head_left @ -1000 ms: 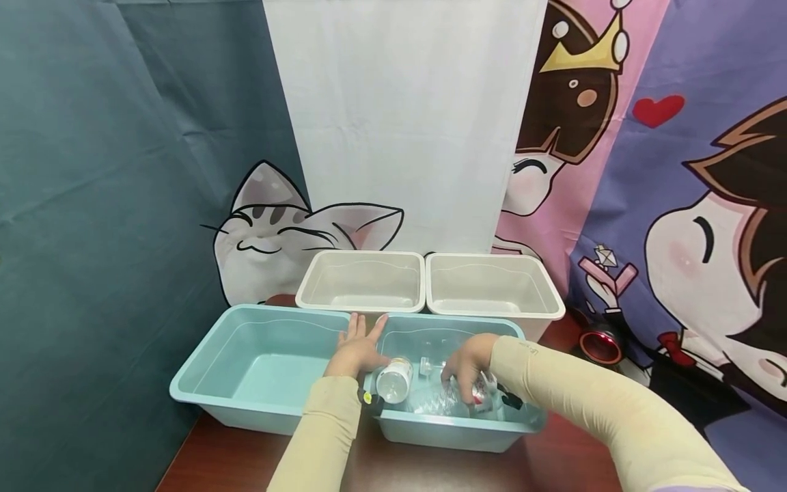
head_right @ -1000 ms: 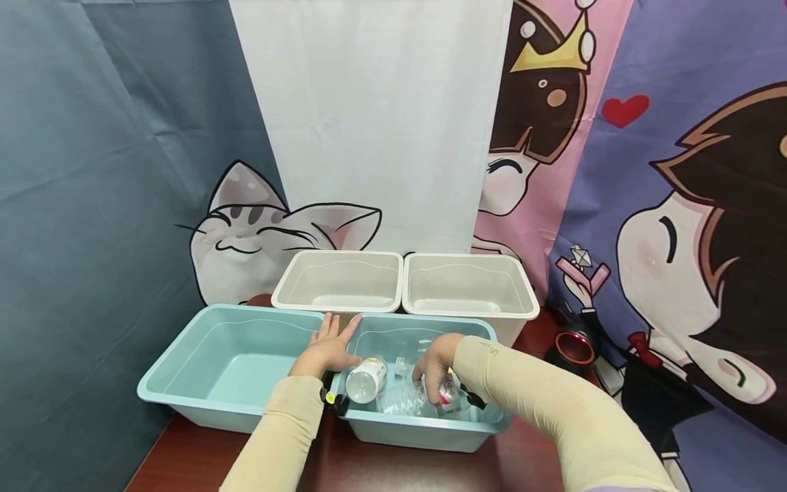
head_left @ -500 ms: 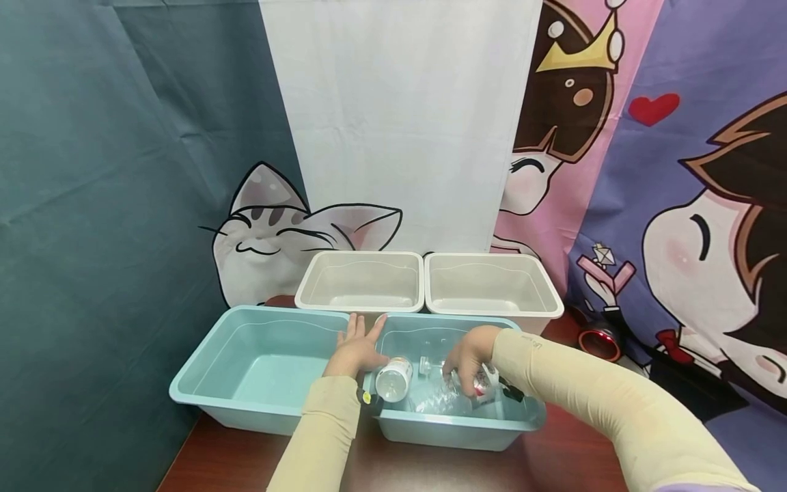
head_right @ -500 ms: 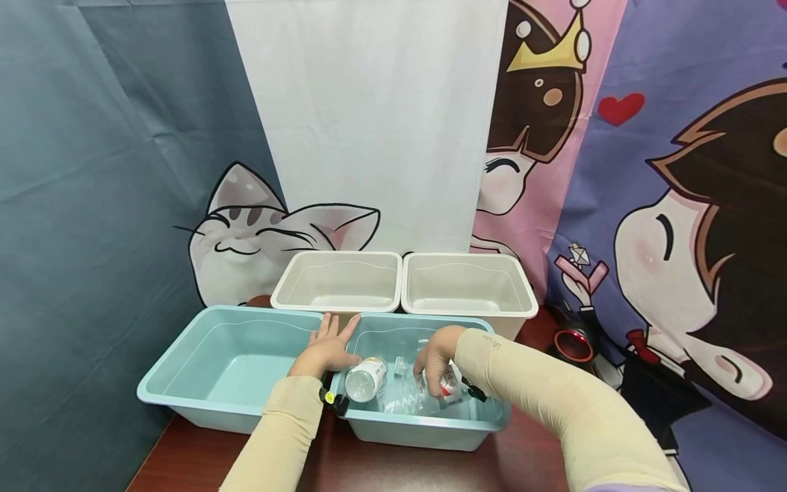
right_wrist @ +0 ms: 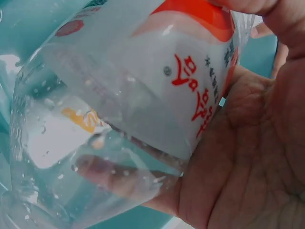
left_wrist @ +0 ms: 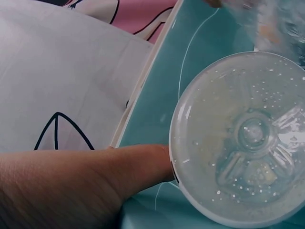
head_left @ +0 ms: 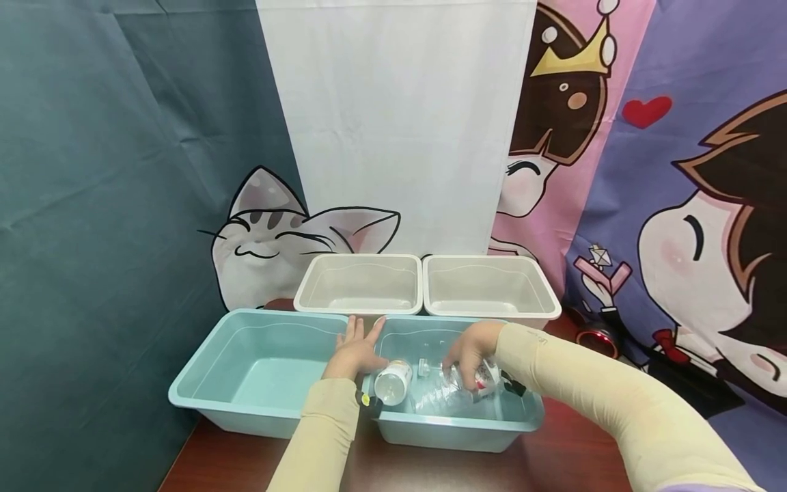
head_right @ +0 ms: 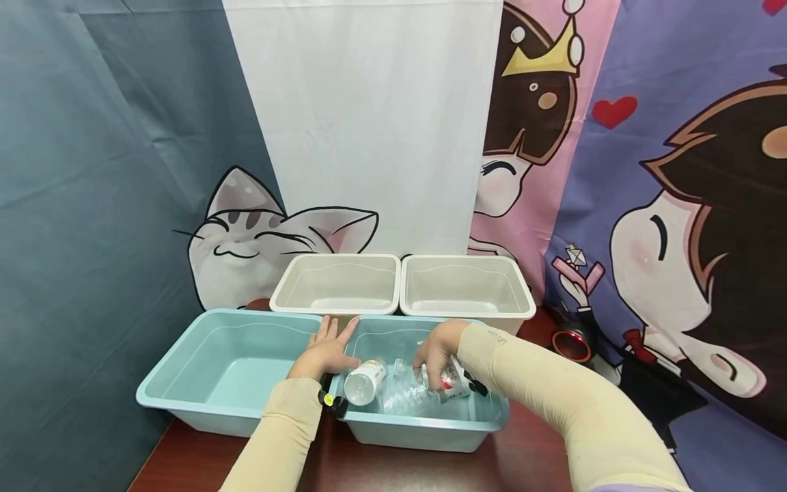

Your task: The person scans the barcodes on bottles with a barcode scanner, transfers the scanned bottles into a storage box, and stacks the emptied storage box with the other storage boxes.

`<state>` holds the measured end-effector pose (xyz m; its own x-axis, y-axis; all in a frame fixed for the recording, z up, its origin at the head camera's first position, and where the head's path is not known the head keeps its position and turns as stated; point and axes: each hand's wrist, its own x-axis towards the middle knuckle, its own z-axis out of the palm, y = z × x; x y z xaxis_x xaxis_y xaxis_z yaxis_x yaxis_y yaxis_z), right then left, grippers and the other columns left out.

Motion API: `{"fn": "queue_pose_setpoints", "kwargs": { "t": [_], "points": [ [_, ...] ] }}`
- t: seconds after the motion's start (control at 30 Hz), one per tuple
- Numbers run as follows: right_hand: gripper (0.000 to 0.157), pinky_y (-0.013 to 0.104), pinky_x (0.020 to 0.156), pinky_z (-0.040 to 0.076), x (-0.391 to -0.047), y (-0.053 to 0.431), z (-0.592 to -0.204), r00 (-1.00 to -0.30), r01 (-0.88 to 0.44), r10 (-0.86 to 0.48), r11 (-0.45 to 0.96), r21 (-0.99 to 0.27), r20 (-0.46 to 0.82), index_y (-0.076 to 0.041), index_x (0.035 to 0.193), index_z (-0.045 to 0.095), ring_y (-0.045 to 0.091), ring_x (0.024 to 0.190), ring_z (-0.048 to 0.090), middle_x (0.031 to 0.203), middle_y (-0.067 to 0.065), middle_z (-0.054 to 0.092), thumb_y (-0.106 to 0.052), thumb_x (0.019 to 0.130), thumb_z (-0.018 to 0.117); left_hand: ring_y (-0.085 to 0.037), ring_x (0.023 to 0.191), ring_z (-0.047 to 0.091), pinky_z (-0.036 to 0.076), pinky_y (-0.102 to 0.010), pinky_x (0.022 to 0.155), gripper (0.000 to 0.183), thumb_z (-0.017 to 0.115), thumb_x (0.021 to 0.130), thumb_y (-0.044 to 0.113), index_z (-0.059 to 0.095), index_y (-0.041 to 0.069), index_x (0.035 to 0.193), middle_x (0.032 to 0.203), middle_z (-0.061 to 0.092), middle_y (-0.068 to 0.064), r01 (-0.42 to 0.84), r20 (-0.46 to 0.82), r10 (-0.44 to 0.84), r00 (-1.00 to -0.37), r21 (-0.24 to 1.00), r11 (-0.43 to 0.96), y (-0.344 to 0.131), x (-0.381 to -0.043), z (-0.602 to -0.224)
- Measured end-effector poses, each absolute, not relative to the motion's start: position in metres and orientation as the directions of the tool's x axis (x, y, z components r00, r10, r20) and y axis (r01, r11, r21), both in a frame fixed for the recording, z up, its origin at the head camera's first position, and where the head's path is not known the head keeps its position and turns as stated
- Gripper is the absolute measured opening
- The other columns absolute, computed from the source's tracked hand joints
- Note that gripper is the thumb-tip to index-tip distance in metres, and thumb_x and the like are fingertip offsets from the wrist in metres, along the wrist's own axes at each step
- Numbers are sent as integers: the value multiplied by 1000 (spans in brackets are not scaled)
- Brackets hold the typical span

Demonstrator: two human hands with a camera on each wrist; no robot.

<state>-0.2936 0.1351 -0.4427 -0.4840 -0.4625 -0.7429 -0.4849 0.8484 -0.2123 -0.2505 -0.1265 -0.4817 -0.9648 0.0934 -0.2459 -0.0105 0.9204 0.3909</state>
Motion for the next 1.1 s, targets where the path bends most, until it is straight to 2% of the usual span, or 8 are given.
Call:
{"fn": "queue_pose_setpoints", "kwargs": {
  "t": [0.13, 0.2, 0.37, 0.6, 0.67, 0.83, 0.9, 1.1],
  "points": [
    [74, 41, 86, 57, -296, 139, -437, -466, -477, -484, 842, -251, -741, -32, 133, 64, 15, 107, 57, 135, -4, 57, -21, 62, 81, -37, 154, -14, 4, -61, 122, 100, 77, 84, 43, 17, 30, 164, 167, 1, -25, -7, -247, 95, -964, 381, 924, -127, -250, -482],
    [71, 43, 79, 59, -298, 141, -435, -461, -449, -486, 850, -276, -743, -32, 132, 64, 17, 104, 60, 136, -2, 56, -21, 64, 80, -37, 154, -14, 5, -61, 122, 100, 77, 85, 43, 17, 30, 164, 167, 2, -25, -4, -246, 95, -965, 375, 927, -127, -250, -482],
    [68, 42, 70, 60, -304, 145, -430, -456, -456, -528, 830, -321, -717, -32, 133, 62, 18, 104, 59, 138, 0, 54, -21, 67, 79, -37, 154, -13, 6, -60, 123, 99, 76, 86, 43, 17, 30, 164, 167, 4, -25, 2, -239, 95, -966, 360, 933, -127, -251, -486],
    [65, 42, 66, 61, -308, 148, -428, -469, -410, -568, 819, -403, -677, -31, 130, 61, 21, 96, 63, 127, -1, 54, -16, 68, 76, -37, 154, -12, 6, -60, 123, 99, 76, 85, 44, 17, 30, 164, 167, 6, -25, 4, -230, 90, -969, 351, 937, -126, -250, -486],
    [67, 43, 66, 61, -309, 150, -429, -474, -400, -576, 814, -420, -666, -29, 132, 60, 20, 95, 63, 126, -1, 54, -16, 68, 75, -37, 154, -12, 6, -60, 123, 99, 76, 85, 44, 17, 30, 163, 167, 6, -25, 2, -229, 88, -969, 352, 936, -125, -250, -486],
    [74, 34, 80, 57, -314, 152, -431, -464, -445, -633, 771, -455, -620, -22, 140, 57, 16, 104, 57, 125, -3, 56, -22, 67, 74, -37, 154, -12, 6, -60, 123, 99, 76, 85, 43, 18, 30, 163, 167, 7, -25, 0, -223, 83, -971, 350, 937, -125, -250, -487],
    [76, 34, 82, 57, -315, 153, -433, -460, -430, -643, 765, -480, -613, -21, 142, 55, 16, 106, 57, 124, -3, 57, -21, 68, 73, -37, 154, -12, 6, -60, 123, 99, 76, 85, 44, 17, 30, 163, 167, 7, -25, 2, -222, 83, -972, 346, 938, -124, -251, -488],
    [77, 40, 71, 61, -317, 153, -436, -479, -359, -652, 757, -547, -587, -21, 143, 53, 21, 99, 62, 124, 2, 56, -18, 69, 72, -37, 154, -12, 6, -60, 123, 99, 76, 85, 45, 17, 31, 163, 167, 6, -25, 2, -222, 83, -971, 342, 940, -124, -252, -489]
  ]
}}
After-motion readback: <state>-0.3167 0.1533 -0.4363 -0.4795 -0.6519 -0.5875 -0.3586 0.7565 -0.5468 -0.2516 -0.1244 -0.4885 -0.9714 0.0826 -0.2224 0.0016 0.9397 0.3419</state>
